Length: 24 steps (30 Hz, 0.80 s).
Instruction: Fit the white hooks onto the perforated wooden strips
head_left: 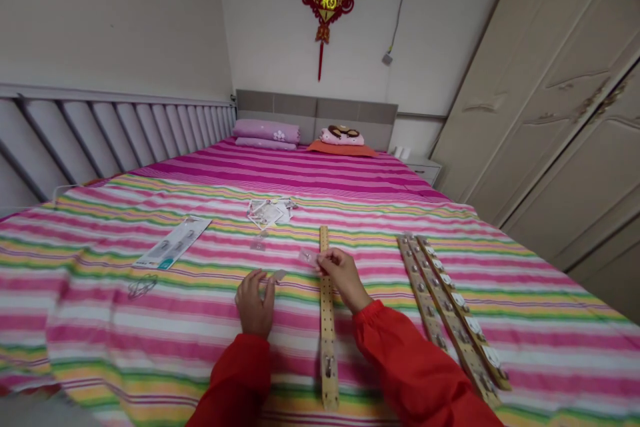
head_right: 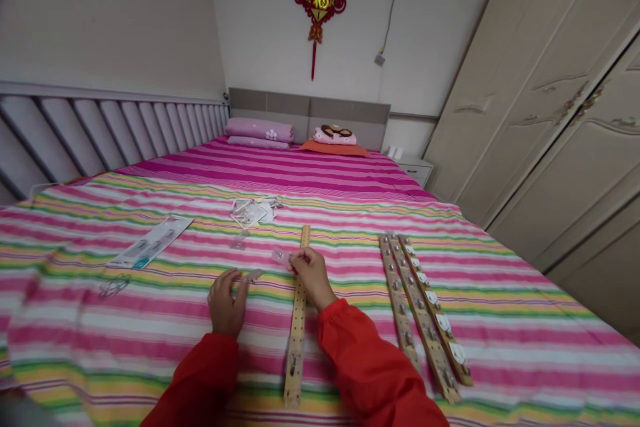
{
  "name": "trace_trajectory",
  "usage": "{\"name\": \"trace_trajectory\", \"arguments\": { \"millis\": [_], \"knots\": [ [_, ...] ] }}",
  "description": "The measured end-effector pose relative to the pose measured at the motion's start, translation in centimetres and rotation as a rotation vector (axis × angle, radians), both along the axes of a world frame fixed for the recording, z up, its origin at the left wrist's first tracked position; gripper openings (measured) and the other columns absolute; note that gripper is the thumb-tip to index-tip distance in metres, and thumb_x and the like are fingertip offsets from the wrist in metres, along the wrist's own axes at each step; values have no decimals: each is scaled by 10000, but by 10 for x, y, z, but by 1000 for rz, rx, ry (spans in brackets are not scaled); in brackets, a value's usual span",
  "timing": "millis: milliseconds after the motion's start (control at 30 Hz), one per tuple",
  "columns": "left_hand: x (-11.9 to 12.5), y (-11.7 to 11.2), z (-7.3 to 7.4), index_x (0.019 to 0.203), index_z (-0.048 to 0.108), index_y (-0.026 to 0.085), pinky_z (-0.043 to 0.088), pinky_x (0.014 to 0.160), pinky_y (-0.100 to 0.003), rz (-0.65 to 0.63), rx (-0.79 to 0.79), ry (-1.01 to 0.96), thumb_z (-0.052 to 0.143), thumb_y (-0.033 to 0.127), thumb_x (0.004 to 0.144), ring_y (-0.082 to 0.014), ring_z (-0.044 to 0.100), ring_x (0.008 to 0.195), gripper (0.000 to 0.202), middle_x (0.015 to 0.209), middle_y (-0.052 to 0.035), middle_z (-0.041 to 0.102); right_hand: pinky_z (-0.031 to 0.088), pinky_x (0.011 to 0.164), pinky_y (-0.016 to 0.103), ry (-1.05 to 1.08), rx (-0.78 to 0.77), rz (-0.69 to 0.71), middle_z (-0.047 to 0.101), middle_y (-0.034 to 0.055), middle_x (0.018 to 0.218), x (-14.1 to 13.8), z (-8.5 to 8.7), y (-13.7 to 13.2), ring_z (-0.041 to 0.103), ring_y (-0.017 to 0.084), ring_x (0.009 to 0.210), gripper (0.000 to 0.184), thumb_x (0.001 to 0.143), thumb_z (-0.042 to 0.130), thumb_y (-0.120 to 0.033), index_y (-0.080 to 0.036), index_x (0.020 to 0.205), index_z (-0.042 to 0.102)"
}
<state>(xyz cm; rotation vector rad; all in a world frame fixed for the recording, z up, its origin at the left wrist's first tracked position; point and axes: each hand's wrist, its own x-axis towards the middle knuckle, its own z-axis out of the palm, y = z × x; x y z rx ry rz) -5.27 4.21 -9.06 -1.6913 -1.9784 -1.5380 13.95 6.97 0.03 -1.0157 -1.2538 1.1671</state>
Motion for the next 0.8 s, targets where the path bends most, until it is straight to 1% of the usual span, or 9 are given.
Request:
{"name": "trace_trajectory", "arguments": {
  "millis": [167, 233, 333, 367, 500, 567, 667, 733, 800],
  "knots": [
    [1, -6, 1, 973, 613, 162, 387, 923, -414, 12, 83, -33, 442, 335, 870, -243, 529, 1051, 264, 1061, -128, 607, 512, 625, 288, -86, 228, -64, 641, 25, 697, 23, -5, -51, 618, 165, 662, 127, 801, 580, -313, -188, 784, 593],
    [4, -14, 4, 960, 619, 172, 385, 940, -419, -56, 103, -64, 453, 331, 861, -238, 529, 1053, 251, 1053, -120, 606, 521, 716, 318, -247, 425, -150, 654, 66, 852, 34, -6, -71, 627, 189, 811, 105, 853, 529, -246, -199, 859, 622],
    [16, -33, 18, 941, 616, 184, 416, 928, -392, -251, 89, -241, 476, 367, 847, -219, 550, 1013, 249, 997, -94, 616, 512, 822, 366, -419, 689, -215, 648, 91, 976, 48, -9, -97, 608, 211, 961, 216, 873, 477, -123, -229, 989, 624],
    [22, -41, 25, 922, 616, 185, 443, 890, -374, -330, 38, -338, 488, 394, 838, -212, 567, 970, 259, 965, -86, 625, 514, 834, 371, -445, 743, -231, 644, 92, 998, 51, -11, -104, 604, 212, 985, 263, 870, 469, -91, -240, 1032, 614],
    [52, -72, 58, 888, 636, 165, 500, 695, -312, -680, -425, -807, 555, 494, 784, -169, 603, 715, 355, 756, -48, 648, 535, 836, 370, -478, 803, -263, 625, 104, 1066, 52, -23, -123, 598, 213, 1030, 371, 857, 452, -30, -253, 1130, 569],
    [64, -82, 71, 906, 641, 156, 506, 673, -305, -776, -516, -1036, 569, 530, 761, -158, 609, 688, 408, 756, -49, 656, 546, 824, 368, -489, 789, -265, 622, 110, 1067, 47, -27, -130, 599, 215, 1031, 370, 858, 445, -29, -247, 1131, 567],
    [74, -91, 76, 1020, 637, 170, 519, 717, -303, -742, -532, -1150, 679, 500, 671, -178, 637, 805, 482, 883, -69, 680, 557, 799, 365, -496, 781, -308, 622, 109, 1027, 40, -29, -139, 607, 211, 994, 370, 863, 433, -32, -247, 1134, 563],
    [75, -94, 72, 1076, 630, 193, 527, 761, -307, -691, -519, -1087, 764, 441, 576, -208, 637, 919, 574, 980, -80, 681, 561, 786, 363, -528, 793, -340, 620, 117, 1019, 39, -28, -143, 606, 213, 977, 379, 866, 424, -40, -241, 1162, 551],
    [73, -96, 66, 1074, 640, 201, 525, 817, -323, -671, -509, -1004, 778, 427, 551, -233, 621, 1002, 586, 1052, -87, 675, 565, 754, 351, -620, 842, -334, 622, 128, 1024, 42, -25, -146, 607, 216, 952, 377, 872, 423, -58, -231, 1183, 545]
  ]
}}
